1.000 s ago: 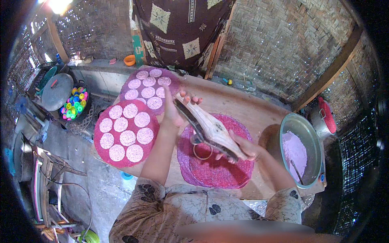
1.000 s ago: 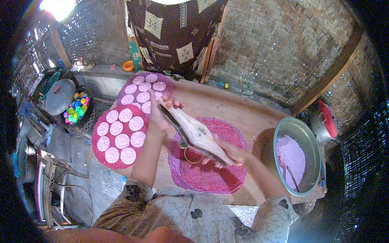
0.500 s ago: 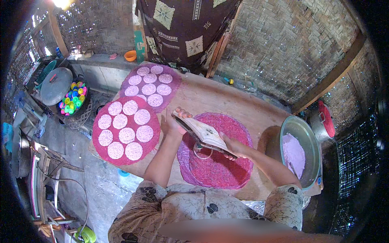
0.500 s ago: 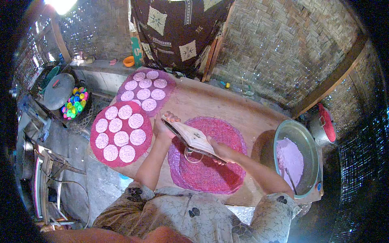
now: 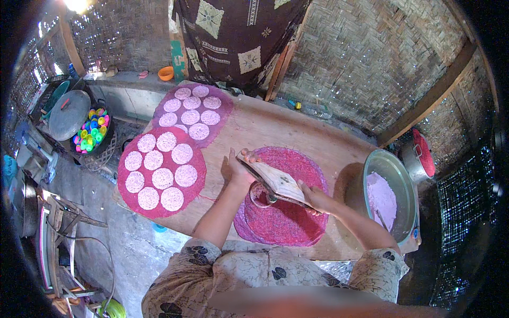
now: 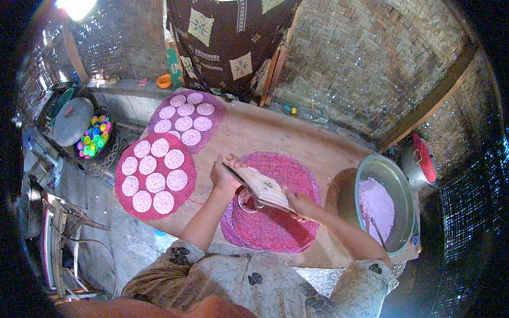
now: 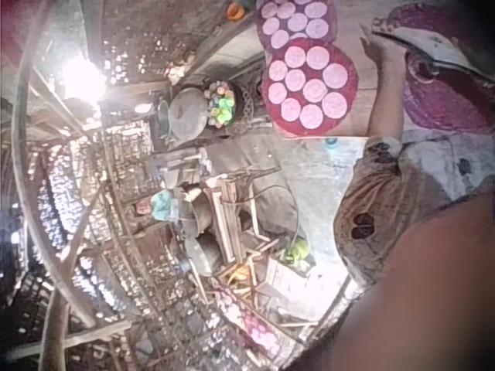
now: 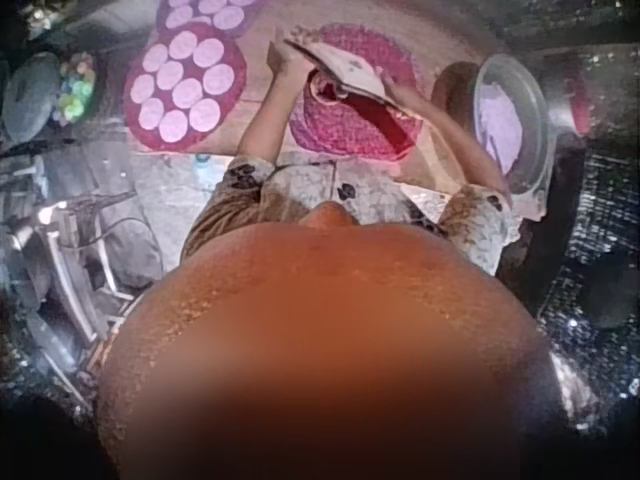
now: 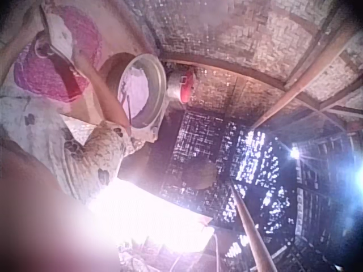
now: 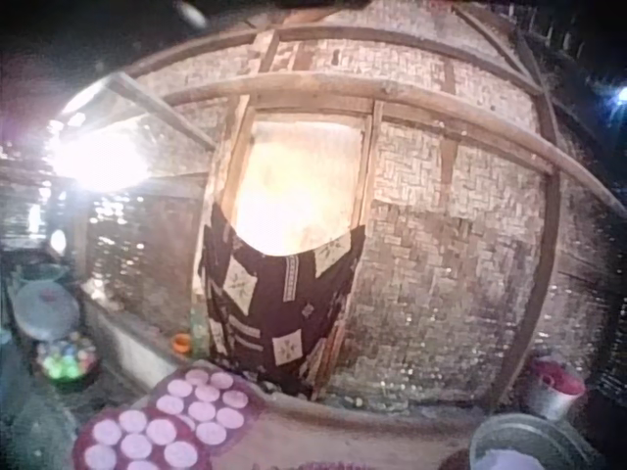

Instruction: The person scoops pink batter from a metal bowl and fills a plastic piping bag. They pipe the batter into circular molds arranged on a pink mat, then smooth the surface with a wooden tool. The person repeats this process to produce multiple round cakes.

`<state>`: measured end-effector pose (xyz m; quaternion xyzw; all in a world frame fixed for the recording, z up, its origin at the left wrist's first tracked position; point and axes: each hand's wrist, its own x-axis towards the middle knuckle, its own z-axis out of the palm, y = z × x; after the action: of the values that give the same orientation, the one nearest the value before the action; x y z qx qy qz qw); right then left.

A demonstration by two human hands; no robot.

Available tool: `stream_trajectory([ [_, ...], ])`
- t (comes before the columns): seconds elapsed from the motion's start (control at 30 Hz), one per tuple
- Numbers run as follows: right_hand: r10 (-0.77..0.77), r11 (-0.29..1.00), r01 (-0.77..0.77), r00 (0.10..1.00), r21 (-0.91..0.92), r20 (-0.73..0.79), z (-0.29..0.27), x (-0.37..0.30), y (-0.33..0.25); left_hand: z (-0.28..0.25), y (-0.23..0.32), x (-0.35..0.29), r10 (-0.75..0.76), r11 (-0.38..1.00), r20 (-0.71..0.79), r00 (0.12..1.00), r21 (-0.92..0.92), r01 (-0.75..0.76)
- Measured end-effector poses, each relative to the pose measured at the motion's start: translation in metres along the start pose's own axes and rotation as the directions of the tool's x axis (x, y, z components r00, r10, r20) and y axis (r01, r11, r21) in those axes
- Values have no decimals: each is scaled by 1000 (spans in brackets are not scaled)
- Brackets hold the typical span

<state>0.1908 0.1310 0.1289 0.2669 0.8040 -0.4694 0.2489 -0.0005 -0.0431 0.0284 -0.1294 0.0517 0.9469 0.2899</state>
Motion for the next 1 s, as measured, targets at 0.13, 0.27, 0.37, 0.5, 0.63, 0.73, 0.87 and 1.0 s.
stream_trajectory([
  [0.13, -1, 996, -1, 1000, 89, 27, 20, -3, 12, 20, 5, -25, 1, 996, -74, 997, 92, 6],
  [0.27, -62, 992, 60, 998, 114, 13, 37, 7, 22, 28, 20, -20, -1, 992, -59, 998, 126, 8],
  [0.37, -97, 975, 68, 987, 209, 128, 32, 14, 18, 34, 25, -17, -19, 990, 36, 999, 140, 14],
  [0.5, -268, 841, 22, 884, 541, 382, 17, 14, 8, 35, 27, -13, -28, 998, 173, 984, 66, 17],
  [0.63, -549, 547, -4, 753, 837, 362, 33, 41, 25, 25, 21, -3, -45, 996, 249, 968, -64, 63],
  [0.73, -675, 318, -36, 693, 947, 253, 57, 39, 10, 14, 21, 5, -4, 993, 234, 972, -113, 31],
  [0.87, -720, 268, -113, 636, 957, 277, 66, 65, 32, 7, 22, 9, 38, 985, 221, 975, -171, 0],
  [1.0, -452, 667, 21, 806, 745, 382, 62, 80, 45, 6, 38, 10, 137, 982, 275, 952, -161, -95],
])
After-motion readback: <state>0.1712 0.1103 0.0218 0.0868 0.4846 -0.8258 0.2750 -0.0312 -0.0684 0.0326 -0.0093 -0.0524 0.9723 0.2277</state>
